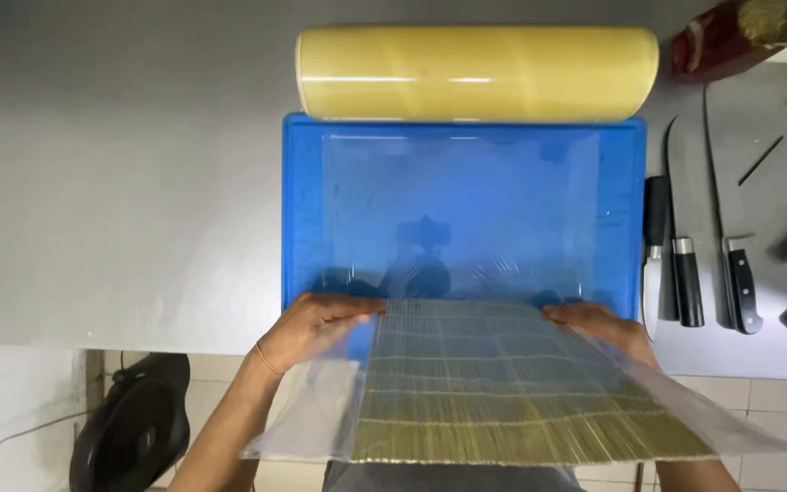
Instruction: The person repeatedly wraps a bamboo sushi mat with plastic wrap. They pull a sheet of plastic wrap from a roll, place it over the mat on a blue tray, smooth it down, and then flip the mat to wrap the other side. This cycle is repeated multiple times throughout the video.
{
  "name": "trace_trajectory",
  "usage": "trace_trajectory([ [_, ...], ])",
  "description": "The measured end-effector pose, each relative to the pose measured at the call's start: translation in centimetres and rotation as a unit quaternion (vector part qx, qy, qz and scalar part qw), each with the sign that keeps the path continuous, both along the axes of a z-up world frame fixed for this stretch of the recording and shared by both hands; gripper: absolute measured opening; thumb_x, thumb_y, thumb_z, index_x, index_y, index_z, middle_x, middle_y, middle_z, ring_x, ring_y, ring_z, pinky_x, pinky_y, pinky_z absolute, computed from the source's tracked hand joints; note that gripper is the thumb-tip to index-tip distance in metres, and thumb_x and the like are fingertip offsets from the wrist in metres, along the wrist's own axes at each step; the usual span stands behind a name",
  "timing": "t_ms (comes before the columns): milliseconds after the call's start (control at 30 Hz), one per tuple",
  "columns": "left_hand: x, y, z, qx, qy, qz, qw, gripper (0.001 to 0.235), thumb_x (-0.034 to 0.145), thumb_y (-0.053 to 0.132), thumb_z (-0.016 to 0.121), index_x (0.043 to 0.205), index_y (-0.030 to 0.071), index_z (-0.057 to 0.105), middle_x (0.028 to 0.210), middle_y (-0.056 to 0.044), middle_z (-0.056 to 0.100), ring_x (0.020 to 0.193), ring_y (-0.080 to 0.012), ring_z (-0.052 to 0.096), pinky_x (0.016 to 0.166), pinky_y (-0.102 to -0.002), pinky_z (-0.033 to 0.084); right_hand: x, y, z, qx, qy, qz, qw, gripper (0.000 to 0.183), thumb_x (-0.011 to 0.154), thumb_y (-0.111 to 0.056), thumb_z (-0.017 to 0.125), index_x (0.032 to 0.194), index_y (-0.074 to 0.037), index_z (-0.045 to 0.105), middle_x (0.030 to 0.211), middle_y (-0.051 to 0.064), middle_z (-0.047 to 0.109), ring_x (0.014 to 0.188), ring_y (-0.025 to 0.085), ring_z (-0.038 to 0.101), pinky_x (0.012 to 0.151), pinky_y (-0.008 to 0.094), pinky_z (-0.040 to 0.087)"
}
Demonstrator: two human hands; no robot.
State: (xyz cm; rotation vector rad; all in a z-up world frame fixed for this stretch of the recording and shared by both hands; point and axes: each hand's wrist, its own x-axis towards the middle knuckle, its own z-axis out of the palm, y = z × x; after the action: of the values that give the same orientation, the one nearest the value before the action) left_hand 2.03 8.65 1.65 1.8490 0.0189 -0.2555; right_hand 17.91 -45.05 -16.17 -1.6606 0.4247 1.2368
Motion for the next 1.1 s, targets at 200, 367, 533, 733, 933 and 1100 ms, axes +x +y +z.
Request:
trace_trajectory([
  [200,-5.2,-1.5,-0.5,0.004,0.003,-0.002,1.0,0.023,0.106,0.026,0.077,0.122,0.019,0.091,0.117,-0.008,0.092,0.109,-0.0344,0.087,0.094,-0.046,0.069,-7.0,1.0,11.7,0.121,-0.204,0.106,0.966,0.059,0.087,-0.021,0.092,0.141,-0.001,0.078,0.141,0.017,0.08,0.137,0.031,0.072,0.119,0.049,0.057],
  [367,-7.8,-1.9,-0.6,0.043,0.032,-0.09,0.995,0.052,0.114,0.049,0.052,0.135,0.014,0.083,0.142,-0.005,0.083,0.13,-0.0242,0.08,0.115,-0.037,0.06,-8.9,-1.6,7.3,0.301,-0.436,0.207,0.823,0.055,0.096,-0.015,0.086,0.148,0.001,0.071,0.153,0.015,0.076,0.142,0.026,0.076,0.123,0.04,0.06],
  [533,-8.3,-2.1,-0.8,0.045,0.03,-0.082,0.995,0.049,0.114,0.047,0.053,0.133,0.013,0.084,0.138,-0.006,0.084,0.128,-0.0241,0.081,0.114,-0.037,0.062,-9.7,1.6,15.4,0.168,-0.382,0.2,0.886,0.05,0.097,-0.013,0.078,0.146,-0.001,0.074,0.151,0.014,0.078,0.143,0.027,0.073,0.126,0.042,0.055],
  [733,-8.5,-1.1,-0.8,0.063,0.046,-0.082,0.994,0.046,0.114,0.043,0.053,0.134,0.016,0.085,0.138,-0.003,0.085,0.127,-0.0218,0.082,0.115,-0.035,0.06,-9.7,-0.3,13.5,0.194,-0.346,0.184,0.899,0.06,0.091,-0.018,0.086,0.147,-0.001,0.073,0.152,0.017,0.077,0.145,0.033,0.073,0.123,0.047,0.06],
  [933,-9.8,0.5,-2.4,0.08,0.023,-0.075,0.994,0.035,0.107,0.019,0.063,0.136,0.019,0.083,0.139,-0.001,0.084,0.128,-0.0208,0.081,0.114,-0.036,0.061,-9.1,-0.5,13.0,0.262,-0.338,0.158,0.89,0.06,0.097,-0.028,0.082,0.148,0.0,0.071,0.154,0.021,0.075,0.147,0.038,0.072,0.128,0.051,0.055],
  [1100,-10.8,1.2,-2.8,0.053,0.071,-0.001,0.996,0.039,0.091,0.007,0.084,0.127,0.021,0.088,0.126,0.005,0.09,0.114,-0.0126,0.086,0.104,-0.026,0.066,-8.8,1.3,15.3,0.183,-0.337,0.107,0.917,0.047,0.098,-0.029,0.08,0.138,-0.006,0.079,0.142,0.017,0.083,0.133,0.033,0.082,0.125,0.049,0.063],
])
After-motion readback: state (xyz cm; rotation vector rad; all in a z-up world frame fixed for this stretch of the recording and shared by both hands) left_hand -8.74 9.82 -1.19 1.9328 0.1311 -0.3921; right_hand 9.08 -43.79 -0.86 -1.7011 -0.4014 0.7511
